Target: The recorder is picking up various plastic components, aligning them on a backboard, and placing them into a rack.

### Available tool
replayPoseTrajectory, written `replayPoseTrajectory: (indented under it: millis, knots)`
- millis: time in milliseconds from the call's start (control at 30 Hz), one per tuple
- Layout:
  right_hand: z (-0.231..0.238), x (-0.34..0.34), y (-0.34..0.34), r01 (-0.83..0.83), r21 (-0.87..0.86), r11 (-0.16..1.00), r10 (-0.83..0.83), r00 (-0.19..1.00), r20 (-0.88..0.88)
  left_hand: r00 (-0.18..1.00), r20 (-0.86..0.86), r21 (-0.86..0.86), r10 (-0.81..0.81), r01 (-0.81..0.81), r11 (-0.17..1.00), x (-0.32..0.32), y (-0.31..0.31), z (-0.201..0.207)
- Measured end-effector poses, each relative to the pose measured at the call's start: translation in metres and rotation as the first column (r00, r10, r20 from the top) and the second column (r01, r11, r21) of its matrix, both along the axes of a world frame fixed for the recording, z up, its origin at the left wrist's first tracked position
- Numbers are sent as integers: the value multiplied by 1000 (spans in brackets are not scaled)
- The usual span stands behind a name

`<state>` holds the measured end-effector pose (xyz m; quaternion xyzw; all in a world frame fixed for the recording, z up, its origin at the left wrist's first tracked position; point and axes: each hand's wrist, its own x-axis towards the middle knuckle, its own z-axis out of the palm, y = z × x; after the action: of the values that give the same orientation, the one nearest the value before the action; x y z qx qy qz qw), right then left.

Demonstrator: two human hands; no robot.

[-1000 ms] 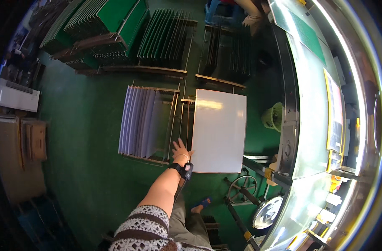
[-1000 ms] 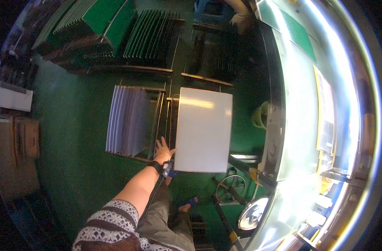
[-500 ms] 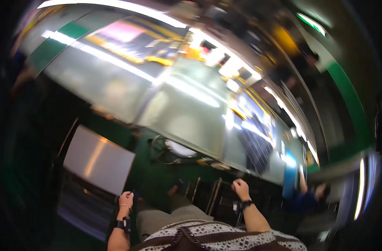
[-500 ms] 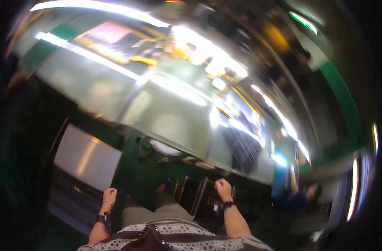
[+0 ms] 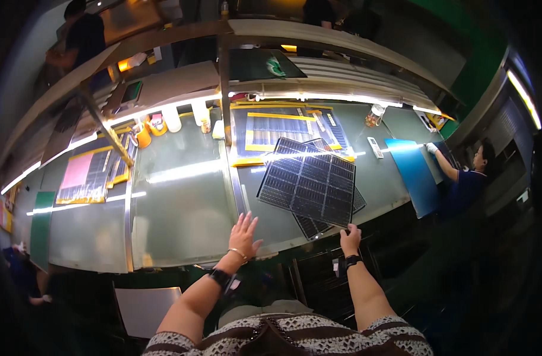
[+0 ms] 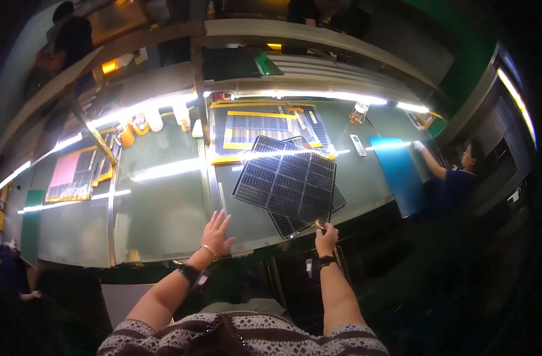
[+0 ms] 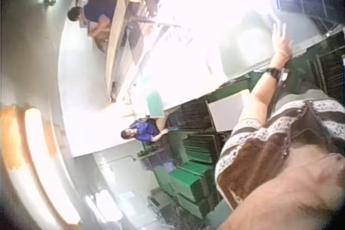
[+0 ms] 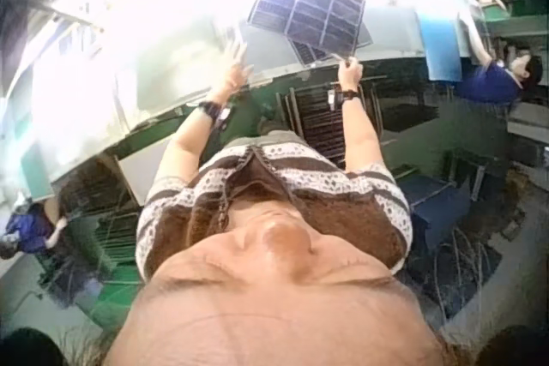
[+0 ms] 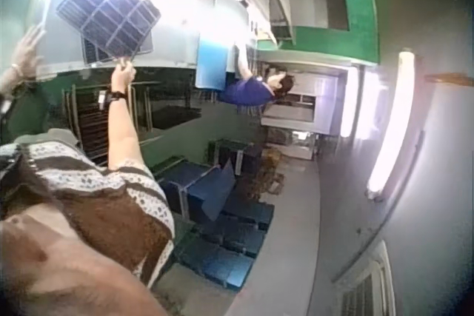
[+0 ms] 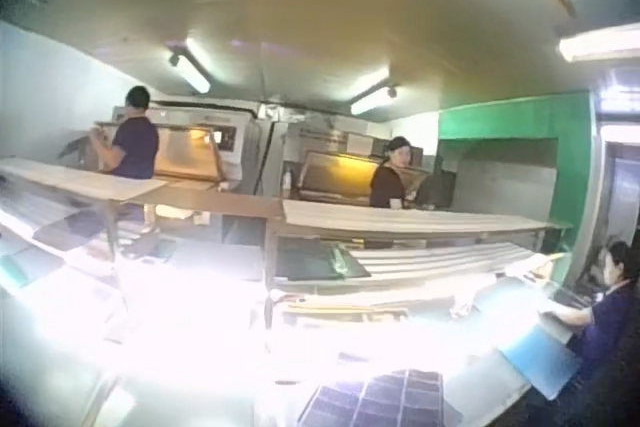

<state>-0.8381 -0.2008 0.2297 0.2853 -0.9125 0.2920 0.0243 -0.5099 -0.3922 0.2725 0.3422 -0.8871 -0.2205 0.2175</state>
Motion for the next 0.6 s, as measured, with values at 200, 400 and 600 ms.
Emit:
replayPoseTrajectory:
  millis: [200,400,600]
  knots:
    - [-26,-69,-11,599,76,797,-406,438,802,943,311,-69,-121,150,986,-102,-34,-8]
    - [-24,-70,-2,182,62,981,-188,842,505,899,417,-46,-133,167,985,-116,-32,-47]
    - [36,-30,1,325,-436,839,241,497,833,851,503,-38,-150,195,980,-66,-7,-38]
